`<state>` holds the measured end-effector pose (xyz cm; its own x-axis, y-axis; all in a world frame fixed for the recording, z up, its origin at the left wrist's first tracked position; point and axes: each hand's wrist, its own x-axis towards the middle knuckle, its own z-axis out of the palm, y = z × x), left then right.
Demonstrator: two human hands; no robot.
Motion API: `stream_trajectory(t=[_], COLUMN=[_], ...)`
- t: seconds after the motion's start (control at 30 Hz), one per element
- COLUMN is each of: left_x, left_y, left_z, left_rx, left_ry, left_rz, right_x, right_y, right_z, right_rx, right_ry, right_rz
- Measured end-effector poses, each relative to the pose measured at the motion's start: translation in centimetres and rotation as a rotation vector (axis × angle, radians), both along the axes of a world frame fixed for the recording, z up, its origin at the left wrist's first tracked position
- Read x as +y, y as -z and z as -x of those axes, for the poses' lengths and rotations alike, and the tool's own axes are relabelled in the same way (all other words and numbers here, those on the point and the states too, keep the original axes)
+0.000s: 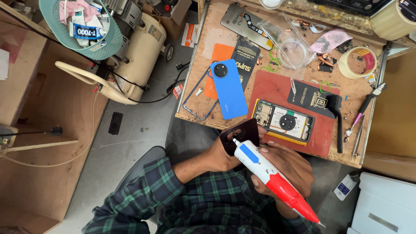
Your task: The person applies adhesive to the camera module of a smartphone back cover and then presses the module into place. The person also handles a battery and a yellow packet while working at a cluttered workbench.
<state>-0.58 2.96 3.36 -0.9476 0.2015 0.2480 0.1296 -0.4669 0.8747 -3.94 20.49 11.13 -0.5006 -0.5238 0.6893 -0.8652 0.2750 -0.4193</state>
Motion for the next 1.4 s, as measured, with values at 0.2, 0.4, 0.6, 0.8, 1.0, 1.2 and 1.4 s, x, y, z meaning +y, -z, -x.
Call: stream_trajectory(t=[0.2,0.4,0.6,0.8,1.0,1.2,1.4], left_x=[0.04,0.15,0.25,0.28,0.27,0.16,0.23], left_y=[0.05,0.15,0.33,0.49,0.45,0.35,0.41], left_z=[0.06,0.02,-0.08,0.03,0.02,-0.13,-0.11], left_rx=[0.018,-0.019,-0.035,-0.041,-0.031,-0.025,-0.026], left_ry=[-0.012,0.002,0.017,0.022,0.043,0.057,0.069], left_rz=[0.034,0.033,-0.017,-0.020,-0.023,-0.028,-0.029], right_x=[-0.03,0.00,0.13,0.18,0.20,0.24,0.29], right_y=[0.27,0.29,0.25,0.14,0.18,0.33,0.28], right_z=[-0.28,-0.56,-0.21,-0.22,-0.23,-0.11,-0.14], right_rx=[-0.013,-0.017,0.008,-0.002,0.001,0.015,0.018], right_ry=[0.045,0.078,0.047,0.052,0.053,0.055,0.065], right_rz=[0.017,0.022,0.023,0.021,0.025,0.035,0.024])
